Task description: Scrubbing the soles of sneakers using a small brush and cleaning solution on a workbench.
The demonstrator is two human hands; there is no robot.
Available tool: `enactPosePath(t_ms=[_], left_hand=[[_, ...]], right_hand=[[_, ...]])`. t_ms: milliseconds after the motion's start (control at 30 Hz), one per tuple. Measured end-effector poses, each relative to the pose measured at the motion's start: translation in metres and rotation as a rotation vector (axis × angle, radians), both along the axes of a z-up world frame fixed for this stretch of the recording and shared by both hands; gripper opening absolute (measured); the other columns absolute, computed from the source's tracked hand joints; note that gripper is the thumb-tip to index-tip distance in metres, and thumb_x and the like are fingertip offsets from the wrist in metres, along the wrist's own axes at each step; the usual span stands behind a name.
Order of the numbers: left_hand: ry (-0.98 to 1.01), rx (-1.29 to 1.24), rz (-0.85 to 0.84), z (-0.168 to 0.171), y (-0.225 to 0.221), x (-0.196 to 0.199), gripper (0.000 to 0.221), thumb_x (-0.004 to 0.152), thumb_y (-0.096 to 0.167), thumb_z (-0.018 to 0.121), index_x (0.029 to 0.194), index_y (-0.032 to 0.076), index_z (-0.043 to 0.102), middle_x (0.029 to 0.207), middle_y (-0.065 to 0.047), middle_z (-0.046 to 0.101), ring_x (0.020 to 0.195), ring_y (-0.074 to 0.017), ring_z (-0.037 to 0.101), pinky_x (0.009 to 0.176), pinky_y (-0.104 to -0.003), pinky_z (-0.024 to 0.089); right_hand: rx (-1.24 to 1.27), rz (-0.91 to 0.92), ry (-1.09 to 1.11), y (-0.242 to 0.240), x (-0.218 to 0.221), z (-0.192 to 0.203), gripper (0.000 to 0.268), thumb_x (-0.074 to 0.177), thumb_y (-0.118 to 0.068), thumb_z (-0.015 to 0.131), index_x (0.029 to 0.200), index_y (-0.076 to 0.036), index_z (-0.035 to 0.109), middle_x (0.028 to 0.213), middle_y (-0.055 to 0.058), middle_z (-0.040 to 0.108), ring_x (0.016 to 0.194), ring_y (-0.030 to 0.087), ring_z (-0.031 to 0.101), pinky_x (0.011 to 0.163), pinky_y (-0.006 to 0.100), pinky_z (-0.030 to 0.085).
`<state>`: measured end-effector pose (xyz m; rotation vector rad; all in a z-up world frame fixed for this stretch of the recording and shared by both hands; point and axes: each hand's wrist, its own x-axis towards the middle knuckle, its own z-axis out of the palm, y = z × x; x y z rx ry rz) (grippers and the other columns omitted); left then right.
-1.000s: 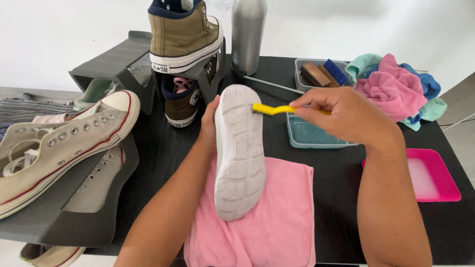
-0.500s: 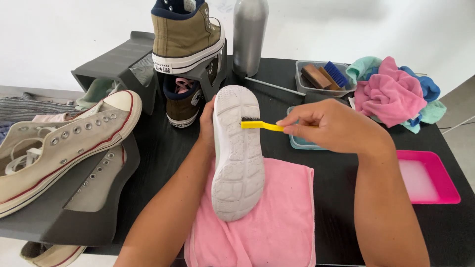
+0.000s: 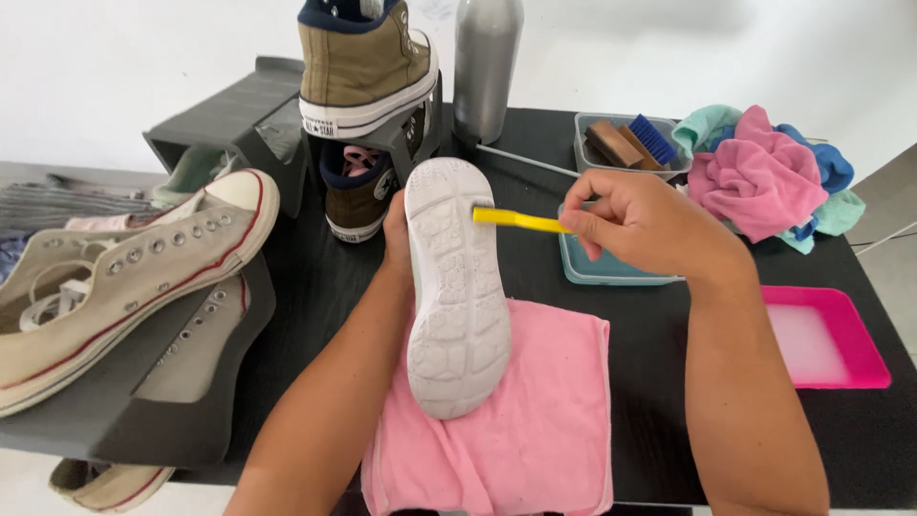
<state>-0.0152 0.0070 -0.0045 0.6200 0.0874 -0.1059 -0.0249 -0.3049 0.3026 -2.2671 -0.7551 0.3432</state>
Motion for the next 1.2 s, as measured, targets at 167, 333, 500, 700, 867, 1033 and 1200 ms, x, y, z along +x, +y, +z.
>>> enactPosePath(t_ms=[167,333,500,700,867,1033,1200], left_hand=[[-0.009,0.003,-0.006,0.005,-0.002,0.004,0.075,0.089,0.062,0.049,0.133,0.003,0.062,0.123,-0.024,0.066,0.113,-0.0388,0.063,0.100,-0.050,0.049],[-0.006,0.001,-0.052,0.008,-0.021,0.008,0.076,0.089,0.063,0.049,0.133,0.003,0.062,0.124,-0.023,0.066,0.114,-0.0388,0.063,0.101,-0.050,0.049],[0.000,-0.004,-0.044,0.008,-0.026,-0.004,0.076,0.089,0.063,0.049,0.133,0.003,0.062,0.124,-0.023,0.066,0.114,-0.0388,0.063,0.101,-0.050,0.049],[0.009,-0.017,-0.051,0.009,-0.041,-0.008,0.077,0.088,0.064,0.049,0.134,0.003,0.062,0.125,-0.023,0.065,0.115,-0.0388,0.063,0.102,-0.050,0.048],[0.012,-0.010,-0.031,0.012,-0.034,-0.013,0.078,0.088,0.065,0.049,0.134,0.003,0.061,0.126,-0.023,0.065,0.116,-0.0388,0.062,0.103,-0.050,0.048],[0.015,0.006,-0.039,0.017,-0.034,-0.011,0.079,0.088,0.066,0.049,0.135,0.004,0.061,0.127,-0.023,0.065,0.117,-0.0388,0.062,0.104,-0.049,0.048],[0.015,0.019,-0.035,0.020,-0.031,-0.009,0.080,0.087,0.066,0.049,0.135,0.004,0.061,0.127,-0.023,0.065,0.118,-0.0388,0.062,0.105,-0.049,0.048]], right_hand=[[0.028,-0.092,0.004,-0.015,-0.017,0.018,0.009,0.095,-0.014,0.066,0.100,-0.008,0.070,0.054,0.009,0.069,0.039,0.014,0.040,0.039,0.027,0.034],[0.223,-0.290,-0.089,-0.051,-0.009,-0.018,0.026,0.092,-0.010,0.073,0.115,-0.004,0.063,0.067,0.007,0.064,0.052,0.012,0.049,0.051,0.024,0.040],[0.060,-0.475,-0.254,-0.081,0.019,-0.096,0.020,0.083,-0.020,0.080,0.102,-0.015,0.076,0.073,0.002,0.071,0.057,0.016,0.063,0.060,0.028,0.049],[-0.116,-0.491,-0.321,-0.071,0.013,-0.094,0.020,0.087,-0.025,0.076,0.104,-0.016,0.081,0.086,0.006,0.078,0.080,0.027,0.072,0.074,0.036,0.055],[-0.233,-0.507,-0.245,-0.069,0.016,-0.095,0.026,0.087,-0.036,0.076,0.107,-0.021,0.082,0.093,0.002,0.079,0.085,0.025,0.073,0.073,0.038,0.056],[-0.270,-0.540,-0.222,-0.073,0.016,-0.096,0.029,0.084,-0.043,0.078,0.104,-0.023,0.083,0.094,0.001,0.078,0.085,0.023,0.071,0.074,0.038,0.056],[-0.177,-0.527,-0.309,-0.074,0.022,-0.101,0.023,0.087,-0.035,0.077,0.105,-0.023,0.082,0.093,0.003,0.076,0.088,0.025,0.071,0.082,0.039,0.056]])
